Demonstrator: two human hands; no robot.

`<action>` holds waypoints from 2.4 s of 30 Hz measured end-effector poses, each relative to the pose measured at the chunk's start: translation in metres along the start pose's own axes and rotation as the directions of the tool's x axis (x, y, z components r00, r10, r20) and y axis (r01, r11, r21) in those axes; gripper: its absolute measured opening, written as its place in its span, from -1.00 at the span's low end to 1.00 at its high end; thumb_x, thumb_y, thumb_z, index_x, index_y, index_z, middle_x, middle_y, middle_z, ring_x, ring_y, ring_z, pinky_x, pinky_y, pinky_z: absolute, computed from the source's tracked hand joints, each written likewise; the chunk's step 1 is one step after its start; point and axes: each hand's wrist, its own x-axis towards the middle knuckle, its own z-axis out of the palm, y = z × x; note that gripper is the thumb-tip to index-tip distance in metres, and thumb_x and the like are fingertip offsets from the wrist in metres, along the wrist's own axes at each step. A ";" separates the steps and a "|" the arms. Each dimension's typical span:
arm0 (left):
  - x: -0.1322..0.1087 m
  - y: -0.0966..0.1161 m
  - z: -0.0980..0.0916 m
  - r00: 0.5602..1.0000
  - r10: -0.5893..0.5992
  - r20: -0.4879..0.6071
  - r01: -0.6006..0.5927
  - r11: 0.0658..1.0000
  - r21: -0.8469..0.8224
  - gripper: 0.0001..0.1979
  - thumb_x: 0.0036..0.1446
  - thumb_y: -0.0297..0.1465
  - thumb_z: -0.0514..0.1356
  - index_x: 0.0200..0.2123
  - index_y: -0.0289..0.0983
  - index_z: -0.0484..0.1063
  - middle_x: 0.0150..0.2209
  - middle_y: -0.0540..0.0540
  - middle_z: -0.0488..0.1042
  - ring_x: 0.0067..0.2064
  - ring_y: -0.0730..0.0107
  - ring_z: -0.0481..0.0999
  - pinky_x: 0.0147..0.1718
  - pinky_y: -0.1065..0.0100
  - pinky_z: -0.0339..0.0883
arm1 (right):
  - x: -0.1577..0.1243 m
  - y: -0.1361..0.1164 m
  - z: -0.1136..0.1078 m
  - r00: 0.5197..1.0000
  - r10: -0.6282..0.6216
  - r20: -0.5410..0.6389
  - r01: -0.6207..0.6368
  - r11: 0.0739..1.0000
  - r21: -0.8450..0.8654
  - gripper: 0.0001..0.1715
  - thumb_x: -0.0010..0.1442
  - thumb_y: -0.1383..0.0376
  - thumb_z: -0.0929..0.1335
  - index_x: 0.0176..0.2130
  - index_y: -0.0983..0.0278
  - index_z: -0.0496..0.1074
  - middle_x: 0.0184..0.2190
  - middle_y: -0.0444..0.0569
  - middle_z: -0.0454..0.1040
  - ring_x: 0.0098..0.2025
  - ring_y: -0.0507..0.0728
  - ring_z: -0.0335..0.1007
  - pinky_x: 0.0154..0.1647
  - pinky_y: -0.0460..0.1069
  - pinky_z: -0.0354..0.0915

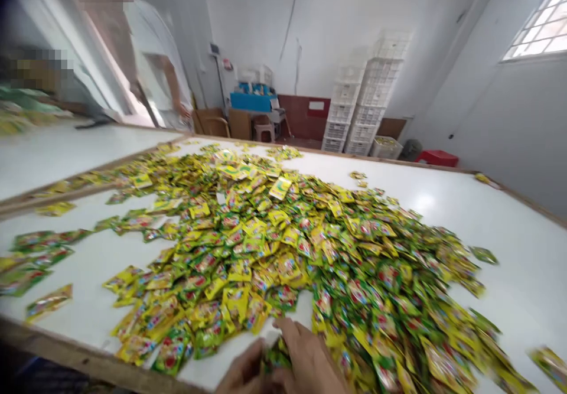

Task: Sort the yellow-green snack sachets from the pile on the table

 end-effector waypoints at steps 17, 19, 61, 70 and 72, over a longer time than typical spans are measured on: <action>0.002 -0.005 0.000 0.998 -0.015 -0.066 0.024 0.991 0.135 -0.64 0.14 -0.17 0.23 -0.03 -0.16 0.52 -0.04 -0.04 0.56 0.05 0.12 0.42 0.08 0.29 0.22 | -0.024 0.004 -0.006 0.988 0.016 0.154 -0.035 0.992 0.121 -0.69 0.16 0.43 0.40 -0.10 0.13 0.48 0.09 0.01 0.30 0.18 0.25 0.10 0.18 0.16 0.15; 0.002 0.002 0.001 0.992 -0.076 -0.096 0.083 0.994 0.067 -0.67 0.18 -0.17 0.18 -0.08 -0.18 0.56 -0.06 -0.06 0.58 0.03 0.13 0.42 0.10 0.27 0.20 | -0.028 0.007 -0.003 0.990 0.082 0.118 -0.108 0.965 0.240 -0.75 0.25 0.39 0.33 -0.11 0.13 0.49 0.05 0.02 0.32 0.11 0.22 0.20 0.11 0.12 0.23; 0.009 -0.032 -0.033 0.919 0.370 0.135 -0.379 0.736 0.561 -0.62 0.12 -0.44 0.30 0.00 0.00 0.52 -0.09 -0.04 0.62 -0.06 0.24 0.60 -0.03 0.34 0.47 | -0.029 0.021 0.015 0.953 0.301 -0.004 -0.246 0.784 0.570 -0.91 0.13 0.25 0.47 -0.29 0.18 0.60 -0.34 -0.03 0.46 -0.27 0.13 0.39 -0.27 0.00 0.32; 0.009 -0.026 -0.039 0.861 0.474 0.186 -0.487 0.663 0.568 -0.63 0.18 -0.54 0.20 -0.01 -0.03 0.52 -0.04 -0.10 0.57 -0.03 0.25 0.56 -0.04 0.31 0.45 | 0.005 0.042 0.027 0.868 0.459 0.190 -0.439 0.532 0.724 -0.33 -0.20 0.14 0.60 -0.08 0.17 0.44 -0.22 -0.09 0.43 -0.43 0.01 0.36 -0.50 -0.10 0.34; 0.010 -0.025 -0.038 0.867 0.454 0.203 -0.484 0.676 0.556 -0.67 0.19 -0.51 0.19 -0.03 -0.06 0.54 -0.09 -0.11 0.58 -0.09 0.25 0.57 -0.08 0.32 0.45 | 0.020 0.045 0.036 0.830 0.546 0.114 -0.477 0.589 0.652 -0.39 -0.06 0.03 0.51 -0.06 0.21 0.39 -0.17 -0.03 0.43 -0.44 0.03 0.40 -0.58 -0.10 0.34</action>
